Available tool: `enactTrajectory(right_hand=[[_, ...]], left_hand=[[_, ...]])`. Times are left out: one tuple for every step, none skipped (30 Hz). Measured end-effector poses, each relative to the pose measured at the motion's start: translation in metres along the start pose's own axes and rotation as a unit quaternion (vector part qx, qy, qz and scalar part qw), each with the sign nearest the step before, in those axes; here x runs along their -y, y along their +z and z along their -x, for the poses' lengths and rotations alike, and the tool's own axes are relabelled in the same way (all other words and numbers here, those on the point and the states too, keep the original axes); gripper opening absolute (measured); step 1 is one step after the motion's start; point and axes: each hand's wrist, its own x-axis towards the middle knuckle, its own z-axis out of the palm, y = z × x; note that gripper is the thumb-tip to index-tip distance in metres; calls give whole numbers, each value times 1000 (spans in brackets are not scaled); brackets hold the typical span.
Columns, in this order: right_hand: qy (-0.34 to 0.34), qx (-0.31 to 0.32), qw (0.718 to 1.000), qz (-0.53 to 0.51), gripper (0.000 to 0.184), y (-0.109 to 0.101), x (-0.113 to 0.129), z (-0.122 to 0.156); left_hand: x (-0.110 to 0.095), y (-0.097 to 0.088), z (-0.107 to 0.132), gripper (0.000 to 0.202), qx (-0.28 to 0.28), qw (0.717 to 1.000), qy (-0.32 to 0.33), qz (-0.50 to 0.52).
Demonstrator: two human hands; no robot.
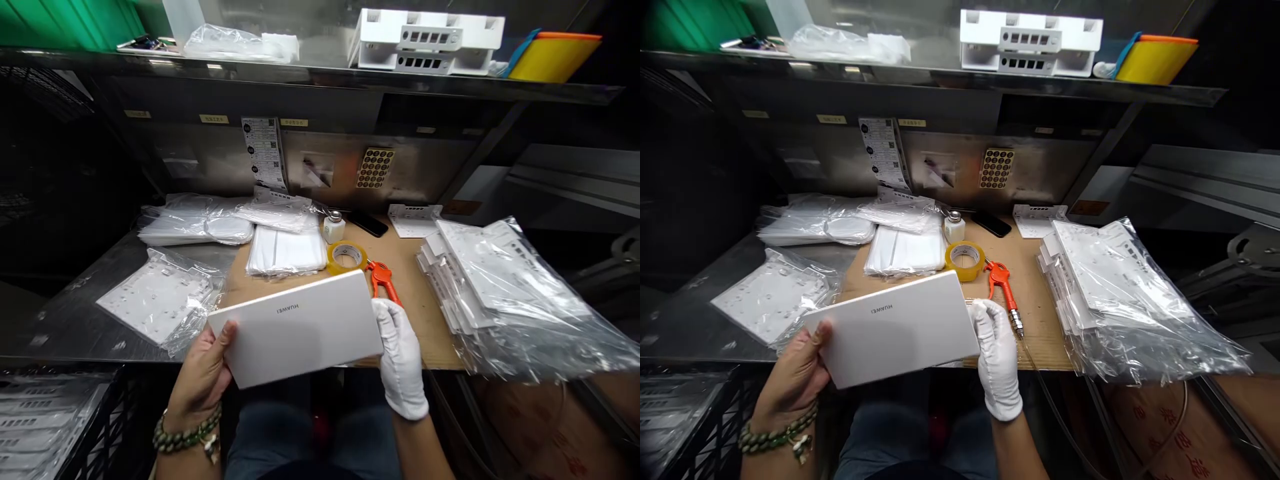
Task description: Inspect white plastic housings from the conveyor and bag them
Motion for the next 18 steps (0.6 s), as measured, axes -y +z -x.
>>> enactTrajectory(right_hand=[[-19,-22,1000,2,29,-1,1,-2],[-26,-39,999,-6,27,-2,3,-4],[-14,-45,999,-23,27,-4,6,-5],[16,-35,998,-45,28,-6,10,-6],[62,-9,996,-69,31,-7,14,-7],[111,22,989,-92,34,-9,17,-7],[153,47,981,-113,39,-11,20,-8],[184,62,972,-133,42,-12,22,-8],[206,65,964,-155,44,-13,23,-8],[223,63,957,-176,45,-14,22,-8],[239,61,950,-193,44,-14,22,-8],[254,62,943,-206,43,-15,20,-8],[268,64,937,-214,42,-15,19,-8],[282,66,933,-216,42,-15,18,-8],[291,68,931,-212,43,-15,17,-8],[286,74,934,-200,43,-15,15,-8],[265,79,943,-185,42,-15,14,-8],[232,85,954,-169,41,-15,13,-8]], left_hand=[[3,1,2,55,-12,999,34,-4],[6,1,3,49,-18,997,79,-15],[8,2,5,41,-12,991,131,-32],[10,2,6,33,6,981,184,-54],[10,4,7,25,35,969,231,-76],[9,6,9,19,69,956,270,-94],[7,8,10,13,104,943,298,-106],[5,11,11,10,132,932,319,-112],[2,14,12,9,151,924,332,-115],[1,16,13,9,165,918,340,-119],[0,18,14,9,174,915,343,-123],[-1,19,15,9,182,913,342,-128],[0,18,15,11,191,911,339,-134],[1,18,15,12,201,910,336,-139],[2,16,15,13,210,908,332,-144],[2,15,14,14,219,907,328,-148],[3,14,13,15,227,905,327,-151],[2,14,12,13,233,900,332,-158]])
